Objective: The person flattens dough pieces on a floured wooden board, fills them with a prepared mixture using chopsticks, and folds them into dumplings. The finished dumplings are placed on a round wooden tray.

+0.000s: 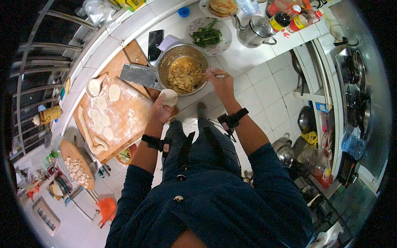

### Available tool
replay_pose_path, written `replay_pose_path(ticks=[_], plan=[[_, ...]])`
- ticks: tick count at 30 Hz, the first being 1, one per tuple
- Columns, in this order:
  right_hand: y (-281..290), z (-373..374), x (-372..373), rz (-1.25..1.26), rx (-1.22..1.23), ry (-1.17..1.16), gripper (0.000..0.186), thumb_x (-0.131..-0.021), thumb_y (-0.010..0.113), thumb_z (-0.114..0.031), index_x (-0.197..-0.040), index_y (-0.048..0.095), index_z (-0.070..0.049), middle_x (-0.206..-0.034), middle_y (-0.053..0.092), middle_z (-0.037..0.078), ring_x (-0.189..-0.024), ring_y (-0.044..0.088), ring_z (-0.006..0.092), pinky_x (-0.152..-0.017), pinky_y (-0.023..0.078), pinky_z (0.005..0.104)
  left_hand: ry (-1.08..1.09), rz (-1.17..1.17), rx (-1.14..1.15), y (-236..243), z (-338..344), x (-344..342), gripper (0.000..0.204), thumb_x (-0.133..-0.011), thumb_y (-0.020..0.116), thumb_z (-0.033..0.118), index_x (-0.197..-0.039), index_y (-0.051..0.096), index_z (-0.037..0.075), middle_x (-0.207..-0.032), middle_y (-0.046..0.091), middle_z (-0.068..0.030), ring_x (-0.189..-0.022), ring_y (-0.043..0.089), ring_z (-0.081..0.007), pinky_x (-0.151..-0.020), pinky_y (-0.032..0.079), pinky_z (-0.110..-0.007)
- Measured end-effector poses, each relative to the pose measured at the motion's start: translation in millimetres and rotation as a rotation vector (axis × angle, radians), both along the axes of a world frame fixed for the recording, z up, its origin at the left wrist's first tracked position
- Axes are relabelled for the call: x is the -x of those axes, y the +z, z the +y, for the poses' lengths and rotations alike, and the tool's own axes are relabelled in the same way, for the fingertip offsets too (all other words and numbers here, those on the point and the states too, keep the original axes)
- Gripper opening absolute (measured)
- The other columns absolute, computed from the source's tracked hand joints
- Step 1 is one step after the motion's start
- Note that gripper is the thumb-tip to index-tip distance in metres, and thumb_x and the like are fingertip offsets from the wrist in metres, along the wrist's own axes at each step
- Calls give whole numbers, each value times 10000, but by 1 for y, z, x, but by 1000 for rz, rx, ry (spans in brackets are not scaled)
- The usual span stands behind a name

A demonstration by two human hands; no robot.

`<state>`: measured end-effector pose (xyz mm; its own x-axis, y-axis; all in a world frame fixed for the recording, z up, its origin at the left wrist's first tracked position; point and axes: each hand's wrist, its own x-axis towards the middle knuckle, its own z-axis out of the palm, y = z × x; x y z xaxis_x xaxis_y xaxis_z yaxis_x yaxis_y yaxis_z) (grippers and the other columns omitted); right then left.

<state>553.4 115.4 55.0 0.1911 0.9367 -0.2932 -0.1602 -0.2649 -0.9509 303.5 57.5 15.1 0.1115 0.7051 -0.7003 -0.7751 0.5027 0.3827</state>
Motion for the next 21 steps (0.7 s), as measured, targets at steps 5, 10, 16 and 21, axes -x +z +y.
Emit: replay_pose_path(ticks=[5, 10, 16, 21], plan=[[-1, -15, -5, -54, -98, 192, 107, -818, 648, 21, -924, 645, 36, -956, 666, 136, -858, 633, 154, -735, 533, 258, 7, 32, 23, 1, 1, 0, 362, -922, 508, 216, -1213, 454, 6, -1167, 564, -130, -1057, 571, -266, -893, 481, -374], [9, -9, -12, 5, -106, 202, 126, -836, 663, -82, -907, 681, 20, -919, 672, 82, -832, 631, 153, -738, 525, 264, 51, 77, -94, 8, 4, 3, 333, -937, 494, 265, -1178, 493, 34, -1148, 578, -117, -1033, 583, -260, -865, 491, -371], [2, -13, -17, 137, 16, -13, 190, -858, 638, -125, -960, 633, 35, -891, 646, 111, -794, 638, 160, -712, 545, 258, 103, 83, -97, 24, 3, 6, 351, -942, 484, 292, -1174, 513, 30, -1143, 583, -105, -1053, 572, -245, -913, 460, -377], [-15, -9, -15, 276, 214, -33, 216, -857, 639, -123, -994, 600, 40, -916, 639, 106, -806, 642, 174, -717, 552, 261, 100, 96, -93, 29, 5, 3, 345, -936, 491, 265, -1179, 500, 19, -1148, 579, -119, -1053, 576, -264, -908, 472, -391]])
